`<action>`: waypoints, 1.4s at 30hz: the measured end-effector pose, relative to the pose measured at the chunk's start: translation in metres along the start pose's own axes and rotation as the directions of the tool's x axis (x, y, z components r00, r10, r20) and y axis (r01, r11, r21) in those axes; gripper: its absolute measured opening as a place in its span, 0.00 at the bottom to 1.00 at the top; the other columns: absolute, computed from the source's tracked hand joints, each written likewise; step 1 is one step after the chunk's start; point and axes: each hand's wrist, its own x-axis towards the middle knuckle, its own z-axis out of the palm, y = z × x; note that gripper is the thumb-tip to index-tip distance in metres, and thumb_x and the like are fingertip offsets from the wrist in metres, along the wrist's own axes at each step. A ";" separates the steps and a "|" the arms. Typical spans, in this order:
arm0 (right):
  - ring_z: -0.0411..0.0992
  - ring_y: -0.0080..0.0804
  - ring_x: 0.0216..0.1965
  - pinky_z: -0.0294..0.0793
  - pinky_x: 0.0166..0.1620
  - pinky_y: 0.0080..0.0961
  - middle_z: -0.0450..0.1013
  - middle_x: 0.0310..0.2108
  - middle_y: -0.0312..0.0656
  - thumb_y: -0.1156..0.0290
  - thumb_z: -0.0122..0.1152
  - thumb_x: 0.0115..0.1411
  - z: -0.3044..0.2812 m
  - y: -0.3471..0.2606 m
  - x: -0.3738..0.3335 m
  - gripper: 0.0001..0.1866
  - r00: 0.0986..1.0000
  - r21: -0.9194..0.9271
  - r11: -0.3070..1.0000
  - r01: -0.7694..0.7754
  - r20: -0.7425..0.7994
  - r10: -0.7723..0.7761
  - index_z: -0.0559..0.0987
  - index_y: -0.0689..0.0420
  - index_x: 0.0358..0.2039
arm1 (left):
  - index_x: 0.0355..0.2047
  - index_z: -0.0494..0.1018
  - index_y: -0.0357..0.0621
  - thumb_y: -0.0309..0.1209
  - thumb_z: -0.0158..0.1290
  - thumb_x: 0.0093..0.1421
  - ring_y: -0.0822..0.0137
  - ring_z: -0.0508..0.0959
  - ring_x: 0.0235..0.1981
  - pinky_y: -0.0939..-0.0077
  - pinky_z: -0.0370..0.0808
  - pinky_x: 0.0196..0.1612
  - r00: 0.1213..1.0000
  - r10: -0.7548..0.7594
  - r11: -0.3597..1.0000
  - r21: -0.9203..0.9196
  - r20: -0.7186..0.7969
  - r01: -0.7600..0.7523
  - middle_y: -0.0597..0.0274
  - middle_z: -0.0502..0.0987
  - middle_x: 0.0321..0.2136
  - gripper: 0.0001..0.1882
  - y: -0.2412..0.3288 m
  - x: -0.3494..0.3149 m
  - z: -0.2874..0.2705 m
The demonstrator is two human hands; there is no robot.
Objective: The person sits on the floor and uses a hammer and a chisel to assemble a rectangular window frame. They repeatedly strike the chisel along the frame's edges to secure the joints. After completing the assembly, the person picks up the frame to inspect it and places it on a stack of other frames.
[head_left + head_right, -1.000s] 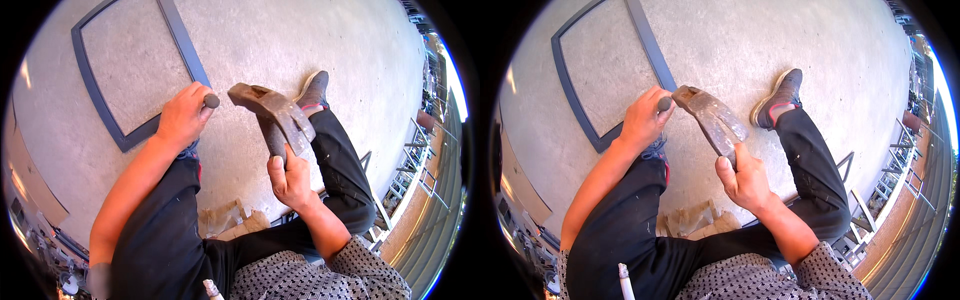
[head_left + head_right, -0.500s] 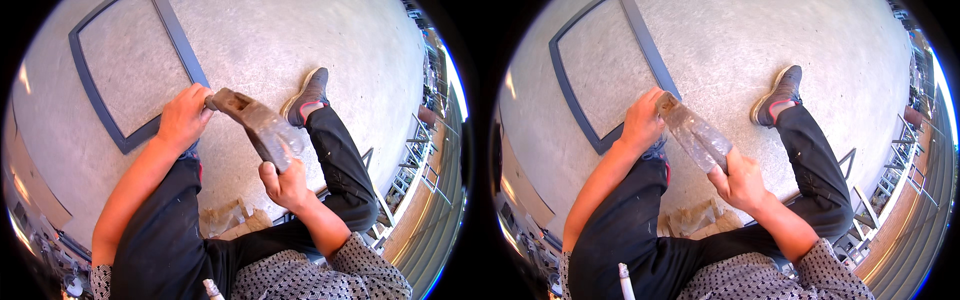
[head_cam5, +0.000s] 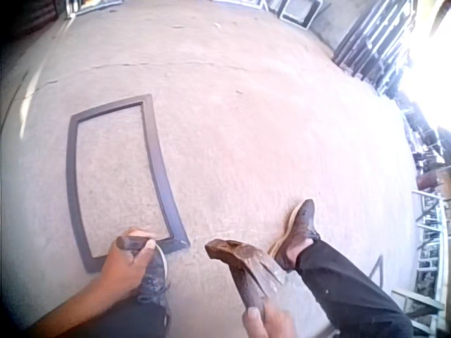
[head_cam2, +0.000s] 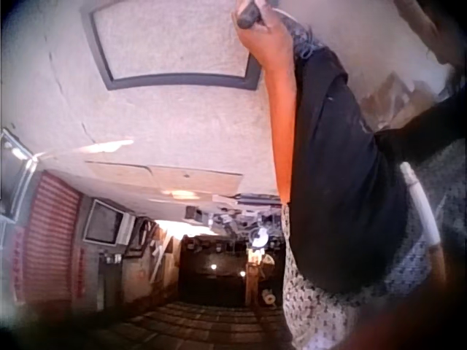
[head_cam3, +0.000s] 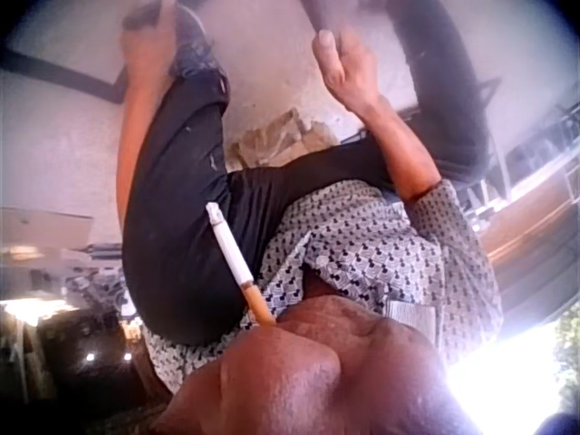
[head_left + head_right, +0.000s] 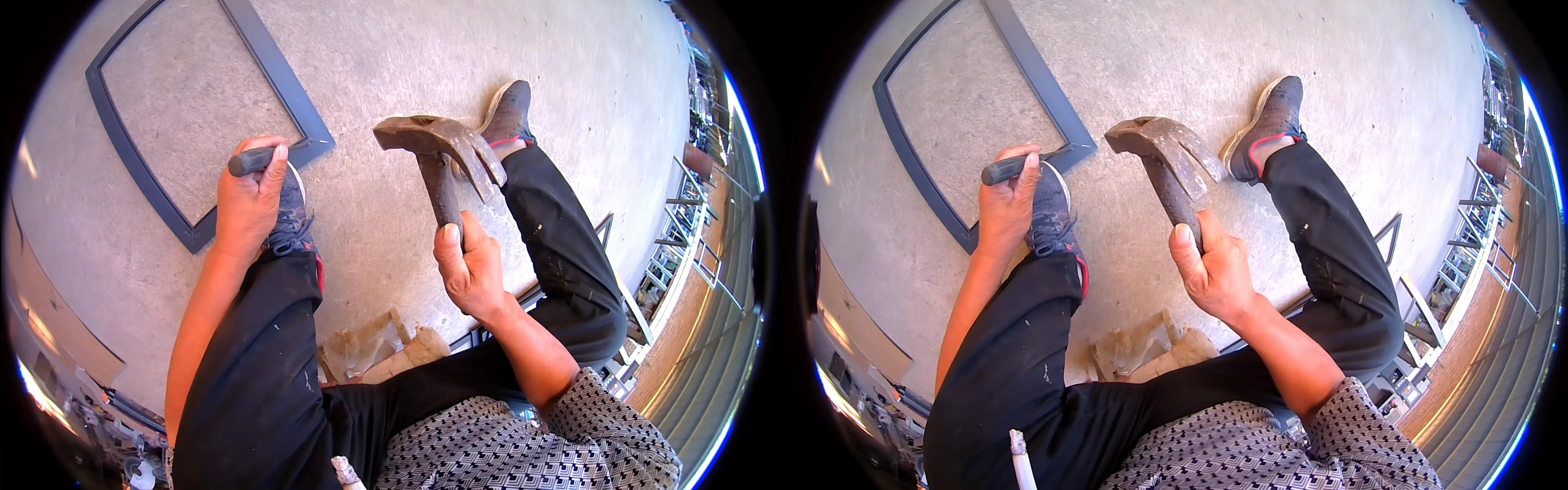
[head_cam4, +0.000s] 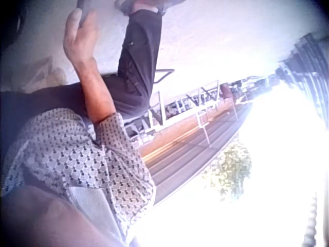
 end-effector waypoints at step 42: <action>0.75 0.46 0.19 0.72 0.26 0.39 0.70 0.18 0.49 0.54 0.56 0.75 0.001 -0.006 0.004 0.20 0.998 -0.001 1.000 0.014 0.066 -0.014 0.71 0.59 0.35 | 0.46 0.78 0.40 0.34 0.55 0.73 0.77 0.73 0.35 0.79 0.73 0.41 0.997 0.059 0.984 0.167 0.050 -0.067 0.67 0.76 0.37 0.10 0.015 0.000 0.003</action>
